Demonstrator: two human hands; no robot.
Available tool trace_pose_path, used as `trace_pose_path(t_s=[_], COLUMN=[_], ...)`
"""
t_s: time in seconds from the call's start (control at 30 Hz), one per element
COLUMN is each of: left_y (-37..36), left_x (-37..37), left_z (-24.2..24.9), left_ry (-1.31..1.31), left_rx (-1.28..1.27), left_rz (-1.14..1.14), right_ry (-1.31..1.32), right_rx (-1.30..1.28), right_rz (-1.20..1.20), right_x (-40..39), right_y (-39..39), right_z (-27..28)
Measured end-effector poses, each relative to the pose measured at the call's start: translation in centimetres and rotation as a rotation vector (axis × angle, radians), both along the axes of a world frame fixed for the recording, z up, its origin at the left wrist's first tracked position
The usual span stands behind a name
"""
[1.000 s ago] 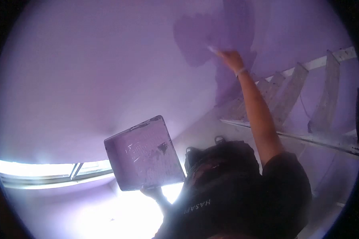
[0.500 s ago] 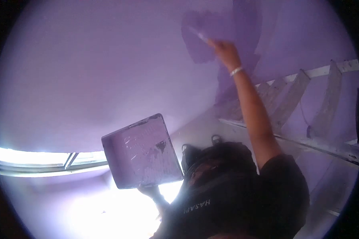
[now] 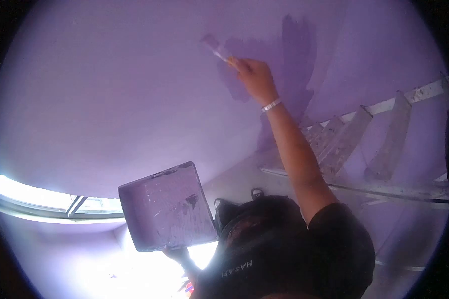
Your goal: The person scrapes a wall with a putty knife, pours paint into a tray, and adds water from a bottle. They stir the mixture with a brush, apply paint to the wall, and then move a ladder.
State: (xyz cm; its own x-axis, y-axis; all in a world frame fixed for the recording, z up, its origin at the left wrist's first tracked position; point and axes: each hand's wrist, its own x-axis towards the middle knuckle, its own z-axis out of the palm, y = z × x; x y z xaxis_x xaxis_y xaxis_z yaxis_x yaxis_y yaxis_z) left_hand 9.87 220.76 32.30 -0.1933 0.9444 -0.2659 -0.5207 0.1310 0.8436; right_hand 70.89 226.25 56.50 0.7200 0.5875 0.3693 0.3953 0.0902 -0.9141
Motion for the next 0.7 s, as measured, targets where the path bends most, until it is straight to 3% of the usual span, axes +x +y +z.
trace_pose_path(t_s=[0.1, 0.13, 0.2, 0.23, 0.3, 0.33, 0.4, 0.43, 0.53, 0.57, 0.6, 0.67, 0.7], left_y=[-0.8, -1.6, -2.5, -2.9, -3.4, -2.9, -2.8, -2.8, -2.3, -2.3, -2.4, -2.1, -2.0], left_x=[0.4, 2.8, 9.6, 9.3, 8.1, 8.5, 6.0, 4.6, 4.7, 5.0, 5.5, 5.4, 5.0], left_z=[-0.9, 1.4, 8.6, 7.9, 5.7, 6.6, 3.9, 2.4, 1.9, 2.3, 3.3, 3.2, 2.7], left_ry=[0.153, 0.154, 0.727, 0.736, 1.004, 0.729, 0.712, 0.677, 0.637, 0.635, 0.782, 0.922, 0.457], left_rx=[-0.017, -0.02, 0.007, -0.007, 0.02, 0.024, 0.048, 0.091, 0.211, 0.219, 0.159, 0.096, 0.004], left_rz=[0.129, 0.149, 0.063, 0.087, 0.134, 0.142, 0.16, 0.16, 0.108, 0.115, 0.014, -0.076, 0.034], right_ry=[-0.165, -0.182, -0.183, -0.183, -0.339, -0.207, -0.038, -0.007, 0.085, 0.083, -0.079, -0.325, -0.406], right_rx=[-0.181, -0.211, -0.578, -0.58, -0.55, -0.439, -0.24, -0.139, 0.066, 0.075, -0.049, -0.262, -0.355], right_rz=[-0.081, -0.076, -0.001, 0.027, 0.01, 0.014, 0.018, 0.011, 0.048, 0.052, -0.001, -0.057, -0.06], right_x=[1.9, 2.0, 3.1, 3.5, 4.4, 4.7, 3.6, 2.6, 1.4, 1.8, 2.6, 3.9, 4.1], right_y=[2.2, 2.1, 1.0, 1.2, 2.0, 3.2, 4.0, 3.4, 3.1, 3.9, 5.0, 6.9, 6.9], right_z=[-12.0, -17.5, -29.2, -29.6, -29.1, -24.5, -10.6, -6.2, -2.4, -4.2, -8.5, -20.2, -26.7])
